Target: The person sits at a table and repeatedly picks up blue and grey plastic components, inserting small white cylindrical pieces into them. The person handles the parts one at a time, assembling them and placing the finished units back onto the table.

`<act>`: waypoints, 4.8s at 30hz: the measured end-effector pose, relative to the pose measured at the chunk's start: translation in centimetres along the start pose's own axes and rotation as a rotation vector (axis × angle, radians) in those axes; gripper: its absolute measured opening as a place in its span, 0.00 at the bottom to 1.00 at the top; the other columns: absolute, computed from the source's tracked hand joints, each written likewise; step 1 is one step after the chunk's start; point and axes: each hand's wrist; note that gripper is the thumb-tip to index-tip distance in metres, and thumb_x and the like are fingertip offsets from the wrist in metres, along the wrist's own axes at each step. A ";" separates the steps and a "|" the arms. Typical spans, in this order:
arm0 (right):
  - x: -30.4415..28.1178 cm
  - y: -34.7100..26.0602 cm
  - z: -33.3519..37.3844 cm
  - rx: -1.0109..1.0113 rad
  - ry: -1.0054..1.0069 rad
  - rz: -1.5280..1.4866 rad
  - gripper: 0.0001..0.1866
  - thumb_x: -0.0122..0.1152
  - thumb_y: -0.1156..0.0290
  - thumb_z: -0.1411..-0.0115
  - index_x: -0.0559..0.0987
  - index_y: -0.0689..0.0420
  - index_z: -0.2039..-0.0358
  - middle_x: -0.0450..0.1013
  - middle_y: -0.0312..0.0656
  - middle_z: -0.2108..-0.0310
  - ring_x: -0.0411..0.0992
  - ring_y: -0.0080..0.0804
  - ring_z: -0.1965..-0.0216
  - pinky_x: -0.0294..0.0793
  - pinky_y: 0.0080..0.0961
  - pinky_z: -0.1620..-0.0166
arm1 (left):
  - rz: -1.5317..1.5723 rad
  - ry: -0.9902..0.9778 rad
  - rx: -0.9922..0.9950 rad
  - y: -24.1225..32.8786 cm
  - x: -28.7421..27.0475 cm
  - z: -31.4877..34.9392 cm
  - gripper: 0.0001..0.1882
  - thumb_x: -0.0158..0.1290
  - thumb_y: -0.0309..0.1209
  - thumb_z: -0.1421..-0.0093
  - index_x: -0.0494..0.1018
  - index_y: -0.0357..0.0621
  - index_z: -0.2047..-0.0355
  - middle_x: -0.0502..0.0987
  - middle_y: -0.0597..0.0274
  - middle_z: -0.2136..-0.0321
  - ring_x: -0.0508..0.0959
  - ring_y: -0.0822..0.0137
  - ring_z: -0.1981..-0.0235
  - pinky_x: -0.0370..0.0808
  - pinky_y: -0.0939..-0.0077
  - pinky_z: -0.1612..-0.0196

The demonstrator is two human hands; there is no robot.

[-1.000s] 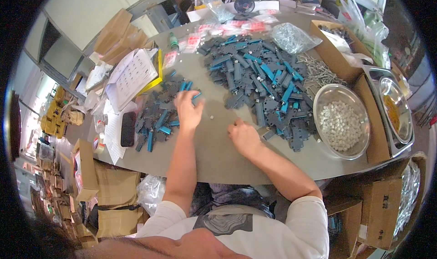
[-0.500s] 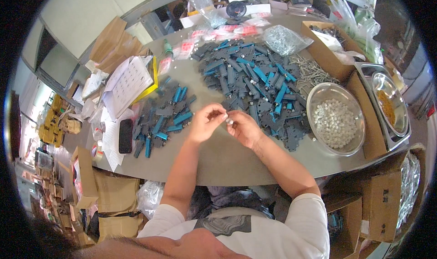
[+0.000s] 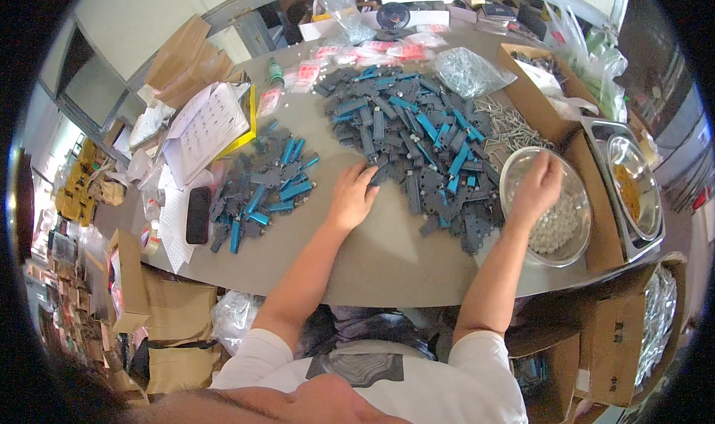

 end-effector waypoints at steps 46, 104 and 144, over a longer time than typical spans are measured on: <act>8.1 -2.6 12.4 0.180 -1.215 -0.169 0.10 0.64 0.79 0.46 0.80 0.59 0.61 0.65 0.41 0.55 0.72 0.26 0.67 0.75 0.20 0.67 | 1.097 -0.281 -0.314 -0.9 -2.6 0.1 0.23 0.54 0.17 0.44 0.68 0.36 0.47 0.76 0.61 0.56 0.74 0.74 0.56 0.71 0.79 0.52; 7.0 -3.1 10.1 -0.306 -0.741 0.203 0.08 0.58 0.80 0.46 0.76 0.59 0.64 0.72 0.48 0.65 0.72 0.47 0.67 0.71 0.36 0.64 | 0.099 -0.192 -0.045 -0.2 -0.3 0.5 0.15 0.59 0.30 0.48 0.76 0.44 0.59 0.71 0.53 0.52 0.69 0.49 0.50 0.69 0.60 0.48; 8.7 -2.1 12.3 -0.272 -0.707 0.035 0.11 0.58 0.79 0.45 0.75 0.62 0.60 0.70 0.50 0.67 0.70 0.53 0.66 0.70 0.40 0.63 | -0.093 0.817 -0.279 -12.8 -8.1 -0.3 0.13 0.61 0.21 0.49 0.72 0.36 0.63 0.77 0.56 0.74 0.77 0.65 0.73 0.74 0.73 0.66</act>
Point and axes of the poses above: each hand's wrist, its own z-axis away from the middle knuckle, its own x-axis out of the palm, y = z × x
